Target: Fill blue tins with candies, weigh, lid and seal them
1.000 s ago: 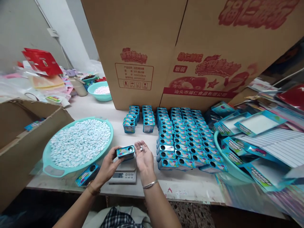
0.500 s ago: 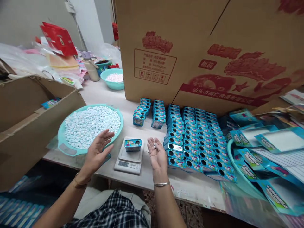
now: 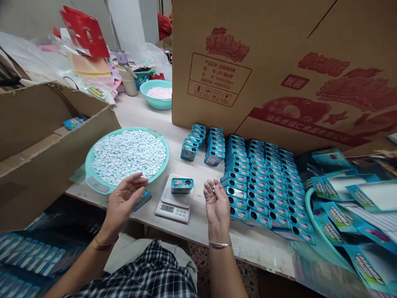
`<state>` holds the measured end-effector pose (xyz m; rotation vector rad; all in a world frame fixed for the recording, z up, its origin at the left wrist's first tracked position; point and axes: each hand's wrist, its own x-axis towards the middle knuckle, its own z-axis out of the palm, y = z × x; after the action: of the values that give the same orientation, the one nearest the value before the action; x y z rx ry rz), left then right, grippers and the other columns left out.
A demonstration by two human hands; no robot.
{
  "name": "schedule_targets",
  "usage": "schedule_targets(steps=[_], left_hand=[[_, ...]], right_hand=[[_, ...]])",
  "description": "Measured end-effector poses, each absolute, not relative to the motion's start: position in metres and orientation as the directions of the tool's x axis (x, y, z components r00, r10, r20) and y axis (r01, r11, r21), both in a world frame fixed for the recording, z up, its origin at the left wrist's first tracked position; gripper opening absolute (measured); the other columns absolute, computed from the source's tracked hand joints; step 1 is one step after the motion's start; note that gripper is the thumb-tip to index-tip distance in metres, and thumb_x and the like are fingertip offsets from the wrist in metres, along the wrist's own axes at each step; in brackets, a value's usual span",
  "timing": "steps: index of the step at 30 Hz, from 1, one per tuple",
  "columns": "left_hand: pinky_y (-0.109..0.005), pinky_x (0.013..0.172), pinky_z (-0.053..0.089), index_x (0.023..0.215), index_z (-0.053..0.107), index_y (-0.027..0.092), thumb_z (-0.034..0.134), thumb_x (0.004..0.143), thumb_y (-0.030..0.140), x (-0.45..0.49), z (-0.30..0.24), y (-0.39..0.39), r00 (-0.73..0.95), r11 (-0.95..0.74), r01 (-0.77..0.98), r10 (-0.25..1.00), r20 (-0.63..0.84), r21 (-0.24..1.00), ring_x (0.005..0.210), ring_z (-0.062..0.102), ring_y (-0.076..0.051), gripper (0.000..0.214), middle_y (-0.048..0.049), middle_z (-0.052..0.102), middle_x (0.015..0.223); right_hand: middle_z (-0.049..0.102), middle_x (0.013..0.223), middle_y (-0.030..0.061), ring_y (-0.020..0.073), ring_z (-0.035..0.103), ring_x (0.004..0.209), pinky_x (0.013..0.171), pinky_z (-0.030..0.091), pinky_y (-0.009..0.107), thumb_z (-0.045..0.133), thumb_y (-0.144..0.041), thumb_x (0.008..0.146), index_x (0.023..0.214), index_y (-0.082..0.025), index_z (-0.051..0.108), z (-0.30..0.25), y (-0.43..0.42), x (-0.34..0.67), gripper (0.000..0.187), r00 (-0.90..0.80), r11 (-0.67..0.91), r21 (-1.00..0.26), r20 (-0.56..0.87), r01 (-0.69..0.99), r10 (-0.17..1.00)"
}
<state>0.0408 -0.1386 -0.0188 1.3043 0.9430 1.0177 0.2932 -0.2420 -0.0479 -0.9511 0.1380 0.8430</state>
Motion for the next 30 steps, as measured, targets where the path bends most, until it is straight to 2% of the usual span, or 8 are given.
schedule_targets(steps=[5, 9, 14, 17, 19, 24, 26, 30], left_hand=[[-0.041, 0.100, 0.050, 0.125, 0.057, 0.021, 0.070, 0.083, 0.033, 0.039, -0.024, -0.139, 0.315, -0.027, -0.026, 0.948, 0.034, 0.999, 0.107, 0.064, -0.021, 0.046, -0.0071, 0.066, 0.113], [-0.040, 0.100, 0.049, 0.126, 0.057, 0.022, 0.069, 0.084, 0.031, 0.040, -0.029, -0.140, 0.336, -0.081, 0.005, 0.939, 0.075, 0.997, 0.109, 0.063, -0.021, 0.045, -0.0068, 0.066, 0.113], [-0.038, 0.099, 0.049, 0.126, 0.056, 0.023, 0.069, 0.084, 0.031, 0.053, -0.032, -0.142, 0.420, -0.178, 0.105, 0.900, 0.119, 0.978, 0.108, 0.063, -0.020, 0.045, -0.0069, 0.067, 0.114], [-0.038, 0.099, 0.049, 0.127, 0.056, 0.023, 0.068, 0.085, 0.031, 0.062, -0.033, -0.145, 0.467, -0.207, 0.142, 0.876, 0.119, 0.968, 0.108, 0.063, -0.020, 0.045, -0.0067, 0.067, 0.115], [-0.038, 0.099, 0.049, 0.128, 0.055, 0.023, 0.067, 0.085, 0.032, 0.064, -0.035, -0.147, 0.478, -0.206, 0.157, 0.872, 0.108, 0.966, 0.109, 0.063, -0.020, 0.045, -0.0067, 0.067, 0.116], [-0.040, 0.099, 0.049, 0.128, 0.055, 0.023, 0.067, 0.085, 0.034, 0.061, -0.036, -0.146, 0.459, -0.180, 0.185, 0.885, 0.077, 0.966, 0.110, 0.063, -0.021, 0.045, -0.0071, 0.067, 0.116], [-0.039, 0.099, 0.049, 0.128, 0.055, 0.023, 0.067, 0.085, 0.034, 0.059, -0.031, -0.141, 0.441, -0.185, 0.174, 0.893, 0.092, 0.967, 0.109, 0.063, -0.021, 0.046, -0.0074, 0.067, 0.115], [-0.038, 0.098, 0.049, 0.127, 0.055, 0.023, 0.066, 0.086, 0.033, 0.056, -0.015, -0.130, 0.405, -0.243, 0.149, 0.899, 0.165, 0.959, 0.109, 0.062, -0.021, 0.044, -0.0073, 0.066, 0.114]], right_hand=[[0.055, 0.065, -0.0073, 0.0023, 0.047, 0.048, 0.046, 0.042, 0.013, 0.079, -0.029, 0.073, 0.096, -0.018, 0.063, -0.044, -0.243, 0.291, 0.029, 0.682, 0.314, -0.688, -0.360, -0.655, 0.636], [0.041, 0.059, -0.0097, 0.0024, 0.031, 0.043, 0.039, 0.026, 0.015, 0.076, -0.042, 0.075, 0.089, -0.019, 0.060, -0.045, -0.244, 0.287, 0.031, 0.710, 0.254, -0.800, -0.275, -0.543, 0.648], [0.037, 0.056, -0.0079, 0.0068, 0.029, 0.046, 0.043, 0.022, 0.021, 0.061, -0.052, 0.086, 0.086, -0.019, 0.061, -0.041, -0.235, 0.282, 0.033, 0.736, -0.009, -1.000, -0.019, -0.017, 0.677], [0.046, 0.058, -0.0047, 0.0093, 0.038, 0.052, 0.050, 0.031, 0.024, 0.056, -0.048, 0.091, 0.084, -0.019, 0.065, -0.035, -0.224, 0.276, 0.032, 0.633, -0.105, -0.928, 0.157, 0.356, 0.758], [0.058, 0.065, -0.0015, 0.0117, 0.048, 0.058, 0.058, 0.037, 0.025, 0.053, -0.045, 0.093, 0.086, -0.020, 0.068, -0.033, -0.216, 0.271, 0.030, 0.536, -0.110, -0.864, 0.200, 0.491, 0.820], [0.072, 0.098, 0.0059, 0.0200, 0.063, 0.086, 0.076, 0.047, 0.030, 0.055, -0.045, 0.092, 0.105, -0.021, 0.072, -0.037, -0.216, 0.274, 0.033, 0.549, -0.078, -0.910, 0.176, 0.408, 0.817], [0.068, 0.084, 0.0043, 0.0177, 0.060, 0.075, 0.067, 0.045, 0.029, 0.055, -0.047, 0.091, 0.105, -0.020, 0.072, -0.036, -0.225, 0.284, 0.035, 0.655, -0.073, -0.940, 0.175, 0.333, 0.735], [0.040, 0.057, -0.0052, 0.0089, 0.034, 0.049, 0.047, 0.027, 0.024, 0.052, -0.049, 0.093, 0.099, -0.017, 0.070, -0.031, -0.249, 0.303, 0.037, 0.795, -0.012, -0.982, 0.144, 0.186, 0.589]])
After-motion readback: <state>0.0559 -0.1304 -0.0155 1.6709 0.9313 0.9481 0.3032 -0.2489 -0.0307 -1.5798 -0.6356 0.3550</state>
